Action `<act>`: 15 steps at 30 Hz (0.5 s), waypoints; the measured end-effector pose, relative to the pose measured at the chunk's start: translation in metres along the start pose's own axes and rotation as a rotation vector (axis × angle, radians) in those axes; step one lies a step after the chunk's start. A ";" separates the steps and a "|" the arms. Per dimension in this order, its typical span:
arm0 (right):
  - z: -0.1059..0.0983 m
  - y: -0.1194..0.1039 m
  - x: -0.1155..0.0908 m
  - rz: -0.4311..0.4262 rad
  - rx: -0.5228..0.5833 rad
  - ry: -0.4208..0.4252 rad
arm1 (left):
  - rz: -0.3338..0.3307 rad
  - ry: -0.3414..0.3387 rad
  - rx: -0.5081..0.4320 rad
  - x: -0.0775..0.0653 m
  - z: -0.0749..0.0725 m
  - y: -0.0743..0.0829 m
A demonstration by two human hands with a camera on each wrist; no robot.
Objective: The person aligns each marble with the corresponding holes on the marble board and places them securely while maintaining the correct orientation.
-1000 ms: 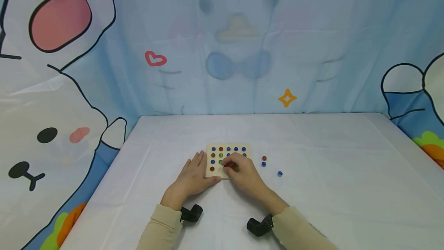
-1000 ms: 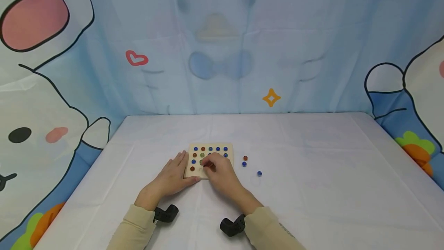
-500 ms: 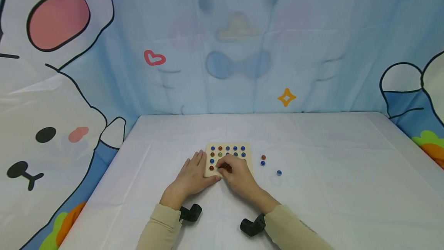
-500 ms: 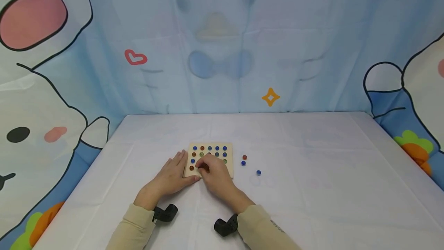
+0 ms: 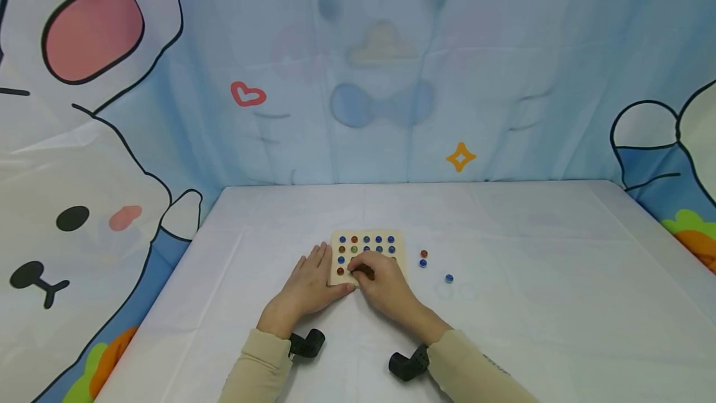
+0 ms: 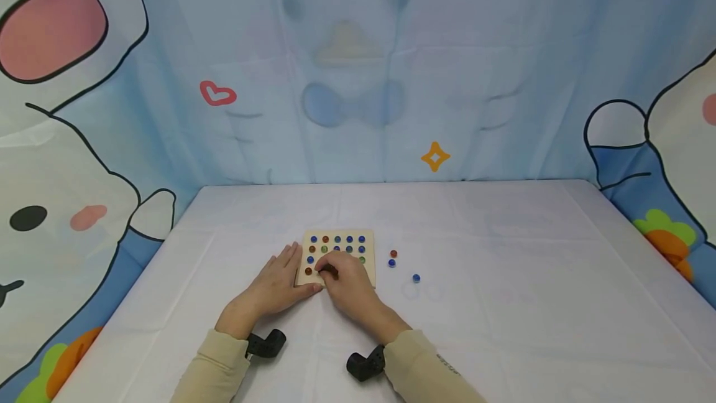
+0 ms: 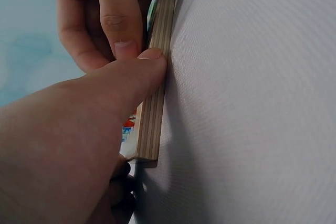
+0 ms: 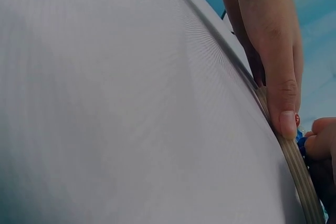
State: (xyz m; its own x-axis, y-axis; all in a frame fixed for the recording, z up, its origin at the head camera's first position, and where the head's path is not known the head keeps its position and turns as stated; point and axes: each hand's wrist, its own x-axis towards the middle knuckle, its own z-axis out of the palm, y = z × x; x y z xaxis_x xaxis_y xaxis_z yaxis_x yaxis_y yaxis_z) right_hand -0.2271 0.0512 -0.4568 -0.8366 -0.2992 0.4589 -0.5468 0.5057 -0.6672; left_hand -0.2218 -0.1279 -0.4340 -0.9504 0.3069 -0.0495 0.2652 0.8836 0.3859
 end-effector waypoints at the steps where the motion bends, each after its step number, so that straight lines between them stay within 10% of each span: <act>1: 0.000 0.000 0.000 0.008 0.005 -0.006 | -0.002 -0.002 0.001 0.000 0.000 0.000; 15: -0.008 -0.003 -0.003 0.050 0.062 -0.026 | -0.007 -0.002 -0.004 0.001 0.002 -0.001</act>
State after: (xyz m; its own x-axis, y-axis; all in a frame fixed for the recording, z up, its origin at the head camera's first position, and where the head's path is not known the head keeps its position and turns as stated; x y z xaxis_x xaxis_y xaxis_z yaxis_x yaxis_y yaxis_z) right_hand -0.2230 0.0570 -0.4511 -0.8630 -0.2963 0.4092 -0.5047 0.4693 -0.7246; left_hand -0.2232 -0.1277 -0.4359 -0.9520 0.3012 -0.0546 0.2575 0.8845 0.3891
